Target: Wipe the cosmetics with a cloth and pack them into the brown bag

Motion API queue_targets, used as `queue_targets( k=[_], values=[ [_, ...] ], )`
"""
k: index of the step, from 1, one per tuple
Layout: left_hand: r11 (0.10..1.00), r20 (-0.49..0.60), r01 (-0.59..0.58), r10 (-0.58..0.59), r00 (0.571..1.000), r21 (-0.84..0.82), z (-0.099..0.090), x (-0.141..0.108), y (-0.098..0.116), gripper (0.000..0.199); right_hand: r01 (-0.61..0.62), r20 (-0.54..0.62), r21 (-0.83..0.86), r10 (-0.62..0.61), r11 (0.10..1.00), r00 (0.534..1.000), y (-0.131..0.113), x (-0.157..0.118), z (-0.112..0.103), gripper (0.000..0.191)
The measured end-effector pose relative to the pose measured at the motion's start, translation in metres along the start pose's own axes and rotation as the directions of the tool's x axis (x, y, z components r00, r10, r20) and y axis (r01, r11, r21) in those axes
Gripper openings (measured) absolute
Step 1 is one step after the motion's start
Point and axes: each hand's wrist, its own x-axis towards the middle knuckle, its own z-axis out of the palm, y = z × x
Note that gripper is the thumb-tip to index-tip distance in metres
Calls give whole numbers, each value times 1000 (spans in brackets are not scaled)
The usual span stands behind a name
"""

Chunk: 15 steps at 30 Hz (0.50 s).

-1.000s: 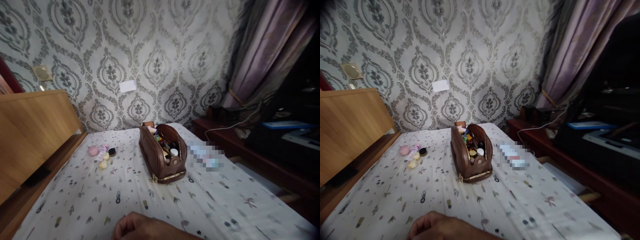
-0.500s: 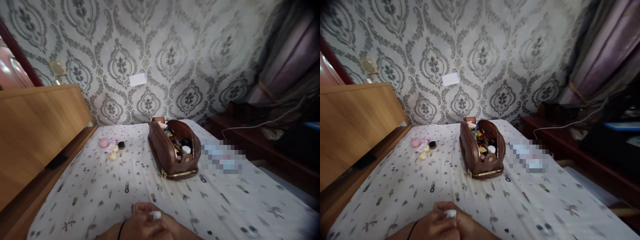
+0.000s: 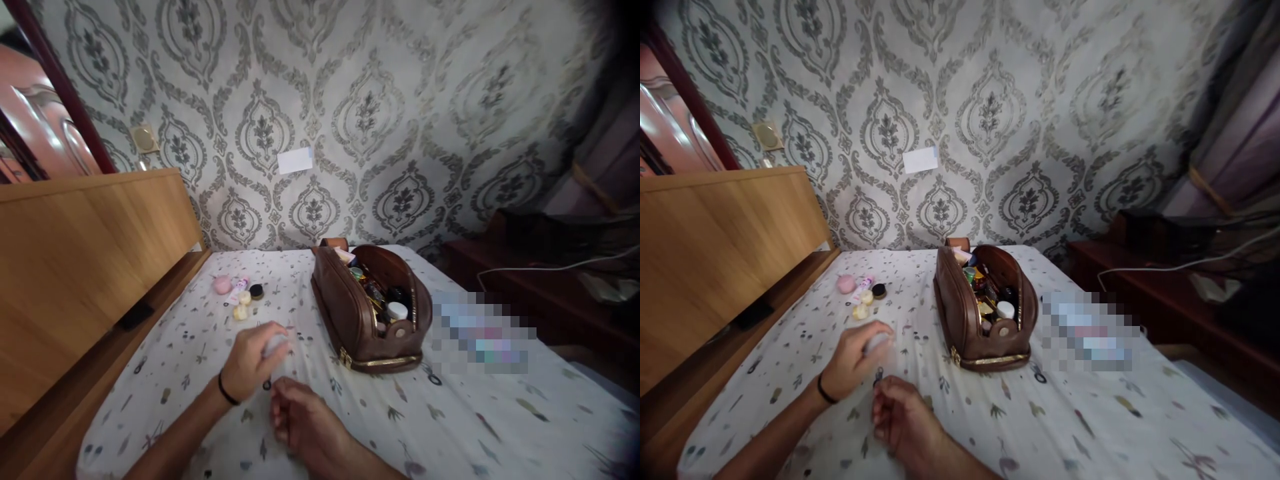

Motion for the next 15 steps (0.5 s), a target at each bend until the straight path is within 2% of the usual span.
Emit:
queue_targets(
  k=[2,3,5,8,10,12,15],
  values=[
    [969,4,237,-238,971,73,-11,7,-37,36,-24,1,76,24,997,1000,-5,8,-9,33],
    [932,-10,335,-337,941,136,-18,12,-58,39,-21,0,97,21,995,1000,-7,9,-10,33],
    [818,-104,502,-494,863,282,-33,23,-102,38,-11,18,111,9,994,1000,-11,9,-10,31],
    [713,-194,606,-578,792,352,-51,41,-159,37,-22,37,139,17,990,999,-15,15,-7,31],
    [637,-234,661,-627,743,395,-56,50,-184,41,-36,57,152,28,988,998,-17,20,-8,30],
    [579,-263,691,-652,711,433,-55,56,-199,44,-44,80,164,31,985,996,-18,24,-12,28],
    [532,-272,696,-665,696,482,-43,62,-210,47,-37,102,188,18,982,995,-19,25,-17,26]
  ],
)
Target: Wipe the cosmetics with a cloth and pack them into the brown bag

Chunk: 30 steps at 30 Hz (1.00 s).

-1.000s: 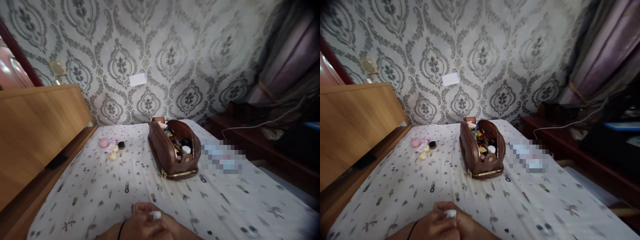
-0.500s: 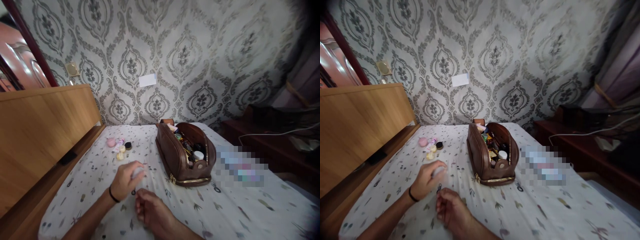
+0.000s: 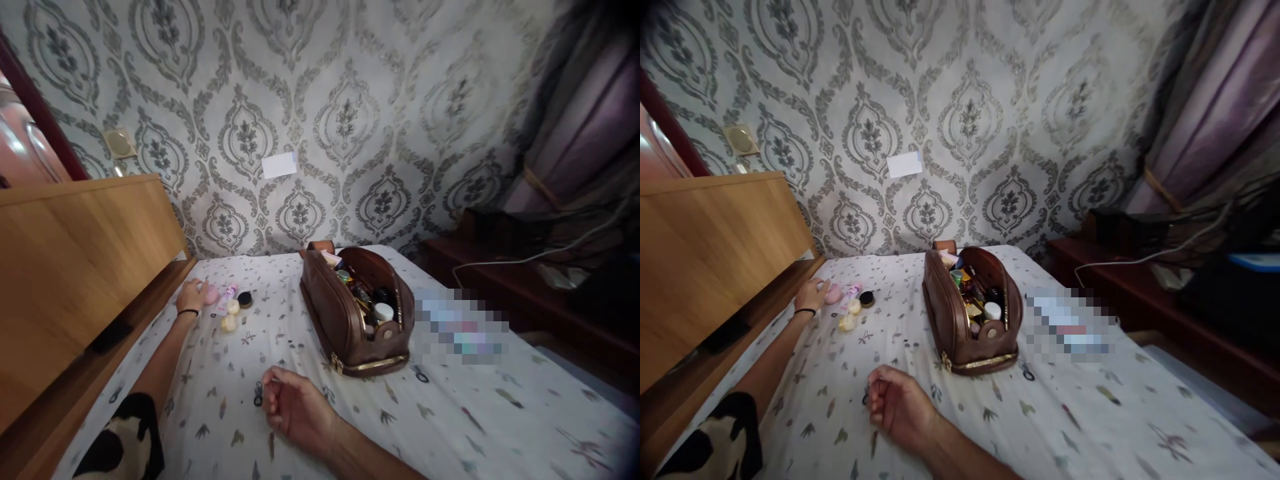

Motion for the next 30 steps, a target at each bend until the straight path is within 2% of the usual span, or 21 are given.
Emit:
queue_targets(
  k=[5,12,14,17,19,21,22,24,25,28,30],
  values=[
    [997,98,-19,12,995,72,16,2,11,49,6,40,5,-6,1000,999,-1,-4,-1,25],
    [987,172,-105,84,982,118,17,2,5,64,1,28,35,-2,999,1000,-3,2,-2,21],
    [997,142,-70,63,988,43,12,1,0,60,3,16,41,-4,999,1000,-5,3,-4,21],
    [975,28,16,-10,1000,-220,-2,-9,0,52,26,-3,47,-26,999,1000,-8,1,-3,20],
    [926,-39,-11,-4,999,-377,-16,-27,8,52,79,-22,36,-78,996,997,-10,-1,-1,23],
    [794,-107,-73,10,994,-603,-29,-55,24,56,152,-31,21,-151,988,988,-12,-5,1,35],
    [733,-85,-138,109,990,-666,-34,-73,33,56,188,-31,16,-187,982,982,-12,-6,3,43],
    [673,-25,-231,301,953,-702,-40,-110,53,56,246,-23,19,-245,969,969,-13,-8,5,56],
    [665,-11,-256,350,937,-701,-40,-128,62,54,264,-14,18,-264,964,965,-12,-8,5,59],
    [621,-2,-385,525,851,-683,-31,-171,82,46,323,4,-8,-323,946,946,-10,-6,3,55],
    [579,-38,-465,598,801,-670,-20,-186,89,43,367,-10,-23,-367,930,930,-10,-4,0,52]
  ],
)
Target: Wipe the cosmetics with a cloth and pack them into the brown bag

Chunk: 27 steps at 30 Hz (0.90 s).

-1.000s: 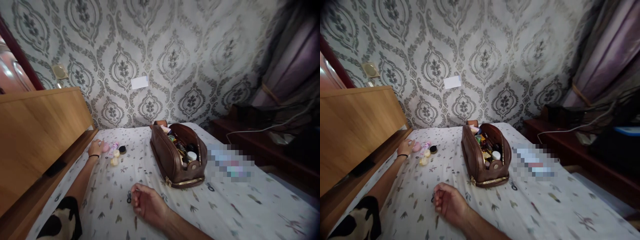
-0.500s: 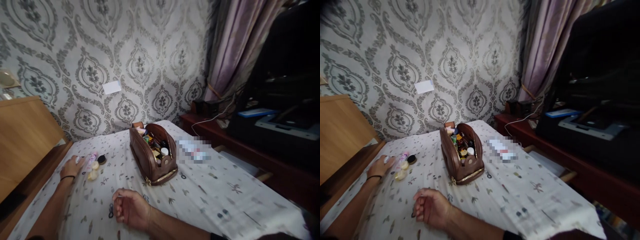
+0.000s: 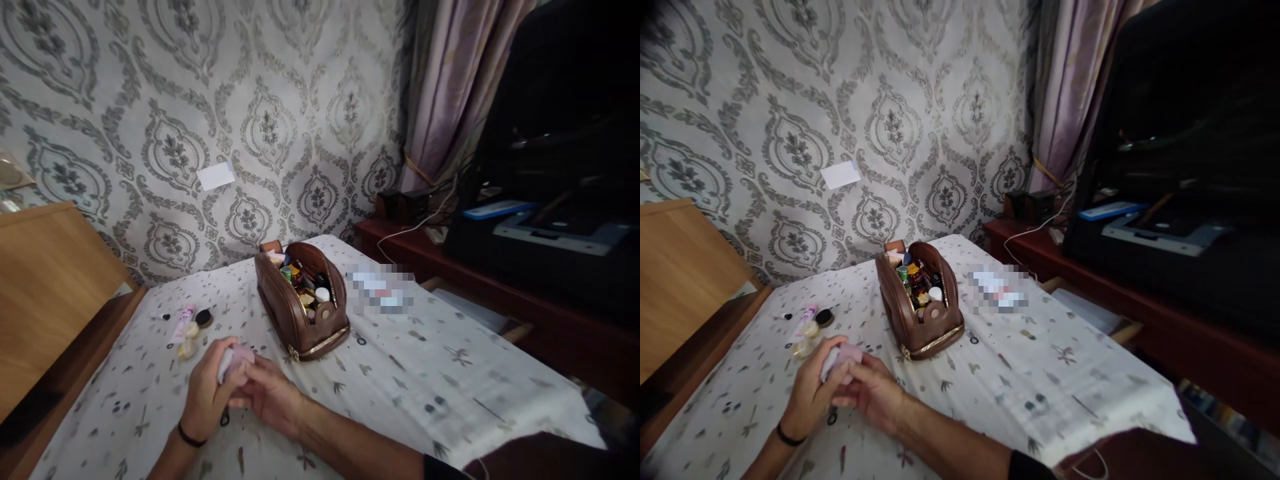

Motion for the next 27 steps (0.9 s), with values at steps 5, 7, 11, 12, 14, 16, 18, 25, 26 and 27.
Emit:
queue_targets(
  k=[5,7,11,12,14,16,18,25,26,27],
  values=[
    [988,-78,-36,24,997,-148,17,1,-13,44,60,-47,-28,-61,998,997,-4,1,-2,50],
    [969,-173,58,-101,980,-238,17,4,-21,46,88,-60,-92,-94,992,994,-6,2,-2,51],
    [843,-272,141,-319,908,-519,15,7,-32,34,162,-109,-399,-222,902,969,-9,5,-6,72],
    [796,-281,122,-346,895,-594,14,7,-32,29,176,-110,-507,-266,844,958,-9,6,-7,74],
    [722,-313,54,-365,877,-690,13,3,-28,21,178,-90,-721,-345,670,934,-9,5,-7,69],
    [741,-353,-1,-318,880,-671,13,-2,-18,19,141,-69,-875,-406,463,911,-8,4,-7,60],
    [834,-288,-16,-172,942,-552,15,-7,-7,24,95,-54,-944,-432,316,900,-6,3,-7,54],
    [899,91,79,-43,995,-431,21,-12,-2,37,158,33,-941,-387,298,922,-2,3,-14,50],
    [879,92,137,-106,990,-458,20,-10,-5,37,195,66,-928,-376,318,924,-3,3,-14,52],
    [854,90,184,-161,983,-486,19,-8,-8,37,230,97,-916,-374,330,922,-3,2,-14,54]
  ],
)
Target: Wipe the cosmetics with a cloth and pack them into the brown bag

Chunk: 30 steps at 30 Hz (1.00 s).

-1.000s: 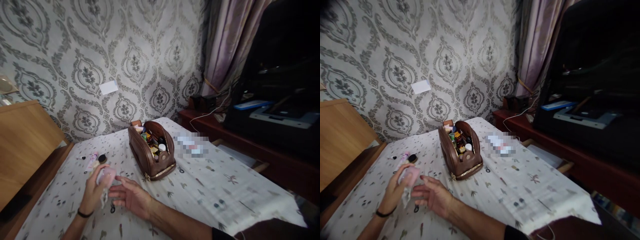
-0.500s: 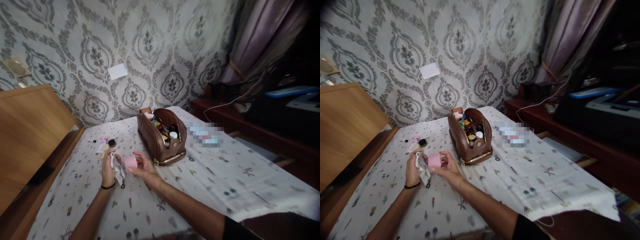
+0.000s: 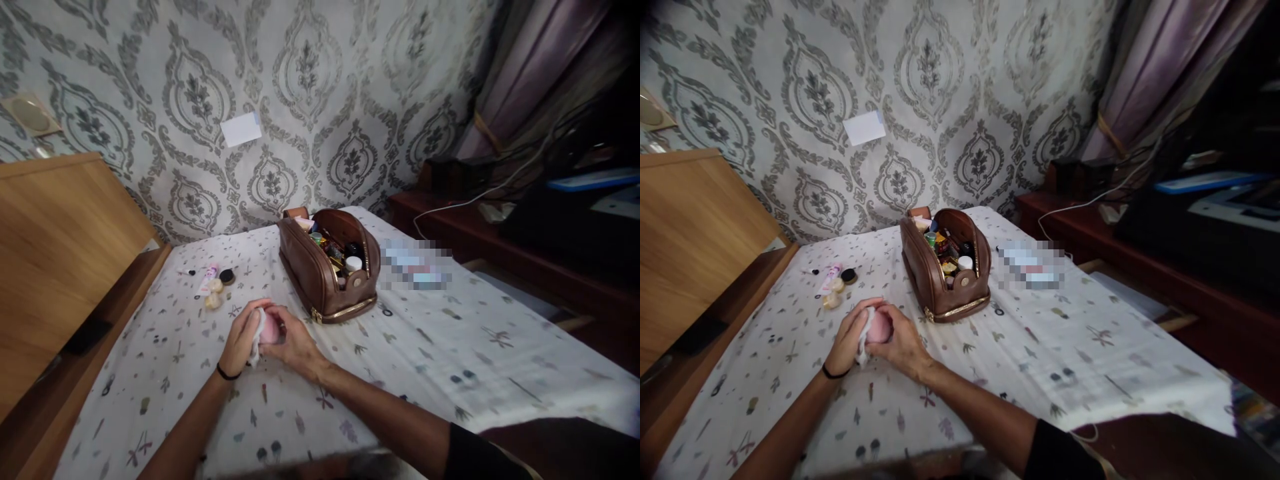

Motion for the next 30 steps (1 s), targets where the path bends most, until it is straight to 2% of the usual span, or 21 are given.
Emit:
queue_targets(
  k=[2,4,8,10,12,14,19,24,28,29,30],
  values=[
    [993,-36,76,-79,996,-93,-4,4,-2,39,62,-7,15,-62,998,998,-1,-1,0,58],
    [969,-29,146,-155,987,-200,-5,6,-1,41,134,-34,-16,-134,991,990,-1,-2,0,59],
    [851,-11,269,-307,952,-451,2,5,-1,46,291,-89,-130,-304,948,949,2,-3,-1,54],
    [752,13,366,-430,903,-549,7,2,-4,49,338,-129,-194,-365,921,922,2,-2,-2,50],
    [662,75,478,-540,839,-577,11,-1,-7,51,354,-166,-257,-402,899,900,3,-2,-3,47],
    [632,114,534,-580,807,-561,13,-4,-10,51,356,-179,-307,-421,883,889,2,-2,-4,46],
    [681,18,412,-507,862,-605,12,-3,-10,46,307,-118,-319,-359,897,926,-2,-6,-2,49],
    [653,22,415,-521,854,-633,10,3,-9,51,303,-51,-265,-327,916,944,-5,-8,-1,54],
    [659,48,446,-530,847,-606,4,4,-17,56,305,7,-231,-312,924,950,-3,-5,-3,66],
    [663,57,458,-532,845,-592,2,4,-20,56,294,4,-215,-301,931,954,-2,-4,-3,68],
    [715,32,431,-498,867,-550,1,4,-22,54,276,-9,-195,-283,941,959,-2,-3,-3,69]
  ],
)
